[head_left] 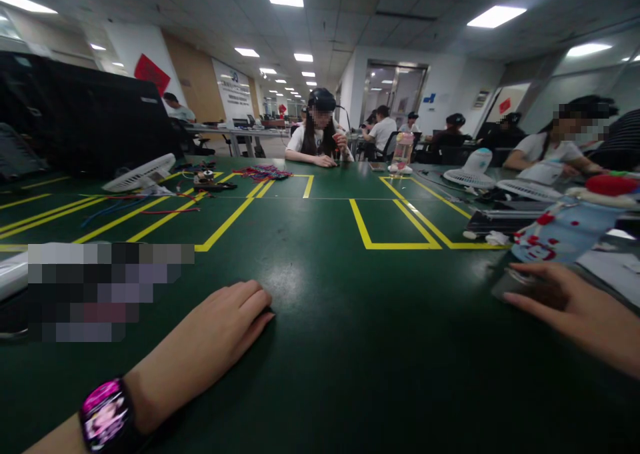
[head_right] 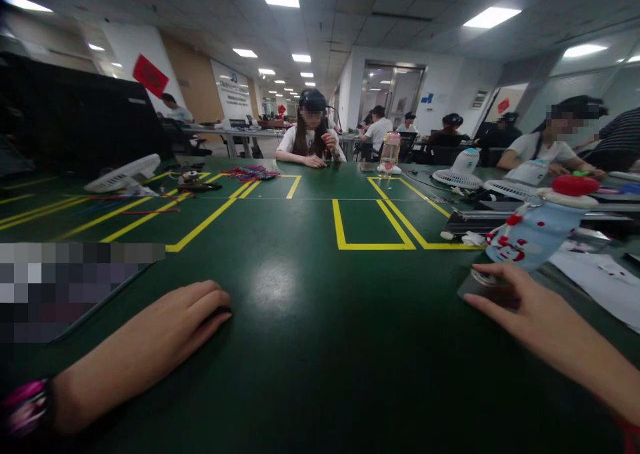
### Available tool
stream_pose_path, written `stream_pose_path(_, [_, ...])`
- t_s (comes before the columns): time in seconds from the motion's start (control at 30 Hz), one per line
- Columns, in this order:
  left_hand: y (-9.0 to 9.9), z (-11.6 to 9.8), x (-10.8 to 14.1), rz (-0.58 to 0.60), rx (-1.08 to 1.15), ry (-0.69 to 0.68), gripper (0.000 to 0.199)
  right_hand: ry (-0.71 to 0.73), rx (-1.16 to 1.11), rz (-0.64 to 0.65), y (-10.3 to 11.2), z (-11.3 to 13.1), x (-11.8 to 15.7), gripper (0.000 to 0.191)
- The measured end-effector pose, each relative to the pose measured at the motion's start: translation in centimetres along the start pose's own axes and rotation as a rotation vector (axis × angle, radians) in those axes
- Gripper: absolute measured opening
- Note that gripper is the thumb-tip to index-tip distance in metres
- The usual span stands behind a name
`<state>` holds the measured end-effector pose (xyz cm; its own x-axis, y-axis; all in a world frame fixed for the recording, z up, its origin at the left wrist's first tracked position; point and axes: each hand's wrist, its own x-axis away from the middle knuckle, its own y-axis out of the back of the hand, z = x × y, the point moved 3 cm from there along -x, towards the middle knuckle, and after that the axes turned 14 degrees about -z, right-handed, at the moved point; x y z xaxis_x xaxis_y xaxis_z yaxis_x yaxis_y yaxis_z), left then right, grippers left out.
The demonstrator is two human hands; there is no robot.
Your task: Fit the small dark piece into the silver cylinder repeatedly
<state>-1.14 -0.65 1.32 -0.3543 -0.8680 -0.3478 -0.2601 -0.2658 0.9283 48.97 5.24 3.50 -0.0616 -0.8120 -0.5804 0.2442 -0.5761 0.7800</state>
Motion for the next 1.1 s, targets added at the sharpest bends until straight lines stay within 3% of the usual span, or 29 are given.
stream_pose_path(0.13, [0.0, -0.1, 0.0, -0.011, -0.015, -0.015, 0.019, -0.001, -0.12, 0.007, -1.6, 4.1, 1.0, 0.05])
stream_pose_path(0.23, [0.0, -0.4, -0.3, -0.015, -0.064, -0.073, 0.02, 0.134, -0.363, 0.023, -2.8, 10.5, 1.7, 0.046])
stream_pose_path(0.37, [0.4, -1.8, -1.1, -0.06, -0.201, -0.222, 0.019, 0.348, -0.661, 0.19, -4.3, 19.6, 3.2, 0.037])
stream_pose_path(0.47, [0.9, -3.5, -2.2, -0.14, -0.209, -0.264, 0.02, 0.395, -0.727, 0.258, -5.2, 23.0, 3.8, 0.035])
stream_pose_path(0.63, [1.1, -6.4, -4.5, -0.212, 0.074, -0.146, 0.02, 0.386, -0.738, 0.305, -6.5, 23.4, 4.4, 0.038])
stream_pose_path(0.8, [0.7, -8.1, -6.5, -0.255, 0.323, -0.023, 0.019, 0.26, -0.792, 0.369, -7.5, 22.7, 4.8, 0.074])
stream_pose_path(1.0, [0.9, -8.0, -7.5, -0.337, 0.474, 0.071, 0.017, 0.247, -0.801, 0.355, -7.0, 22.5, 4.4, 0.05])
stream_pose_path(1.1, [0.4, -7.4, -7.2, -0.319, 0.502, 0.135, 0.017, 0.246, -0.753, 0.339, -6.7, 22.0, 4.2, 0.043])
